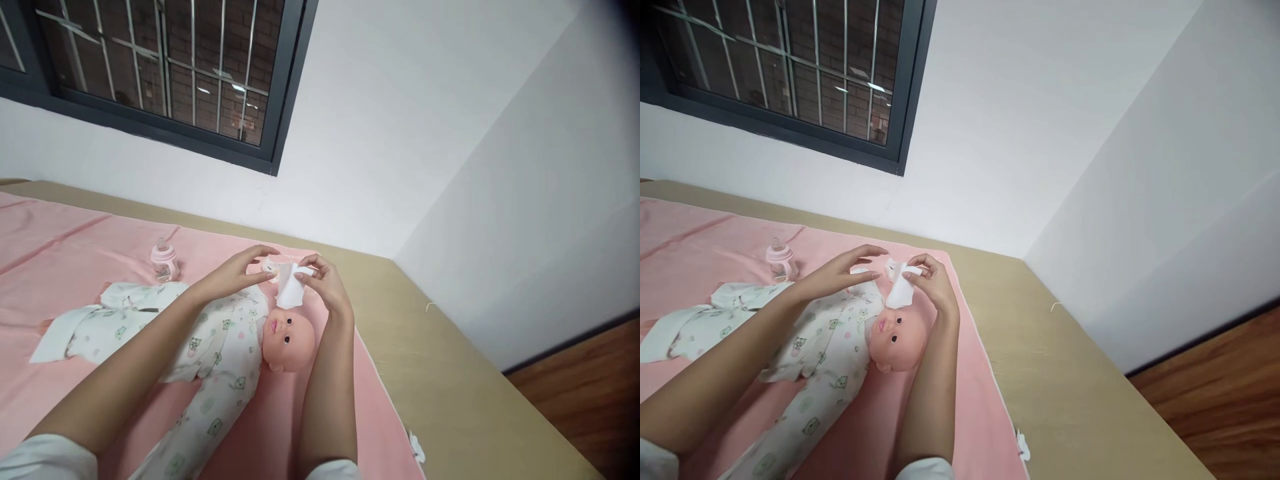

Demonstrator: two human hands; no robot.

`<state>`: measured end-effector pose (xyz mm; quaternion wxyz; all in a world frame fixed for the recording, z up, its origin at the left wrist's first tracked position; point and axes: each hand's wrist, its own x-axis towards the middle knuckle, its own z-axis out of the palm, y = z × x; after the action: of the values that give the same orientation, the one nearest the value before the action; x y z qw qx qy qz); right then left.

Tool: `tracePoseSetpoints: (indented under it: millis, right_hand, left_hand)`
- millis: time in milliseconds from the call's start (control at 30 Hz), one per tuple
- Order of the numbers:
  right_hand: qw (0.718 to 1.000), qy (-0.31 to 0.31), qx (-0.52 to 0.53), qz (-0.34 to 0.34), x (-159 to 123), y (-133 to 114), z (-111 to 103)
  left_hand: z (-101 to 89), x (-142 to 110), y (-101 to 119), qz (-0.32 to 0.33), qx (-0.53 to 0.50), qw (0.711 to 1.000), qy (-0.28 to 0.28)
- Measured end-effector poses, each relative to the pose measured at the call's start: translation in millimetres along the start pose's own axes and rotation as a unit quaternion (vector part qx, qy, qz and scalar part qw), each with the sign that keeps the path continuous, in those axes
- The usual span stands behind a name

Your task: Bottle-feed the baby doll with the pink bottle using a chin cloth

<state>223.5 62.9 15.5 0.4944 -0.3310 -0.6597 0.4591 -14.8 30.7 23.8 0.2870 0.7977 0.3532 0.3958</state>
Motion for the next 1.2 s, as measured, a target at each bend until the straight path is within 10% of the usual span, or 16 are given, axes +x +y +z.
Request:
tracePoseSetpoints:
  millis: [267, 633, 833, 1200]
  right_hand:
    - [0.990, -0.109, -0.049, -0.077, -21, -46, 31]
    - [0.994, -0.081, -0.058, -0.040, -24, -50, 39]
    - [0.994, -0.030, -0.107, 0.022, -20, -29, -4]
    - [0.980, -0.060, 0.023, 0.190, -9, 64, -43]
  left_hand:
    - [-7.2, -17, 14, -0.011, -0.030, 0.999, -0.023]
    - [-21.0, -35, 32, -0.087, -0.118, 0.989, 0.015]
    - [-26.4, -41, 42, -0.021, -0.109, 0.992, 0.058]
    - [6.4, -27, 17, -0.086, -0.001, 0.980, -0.180]
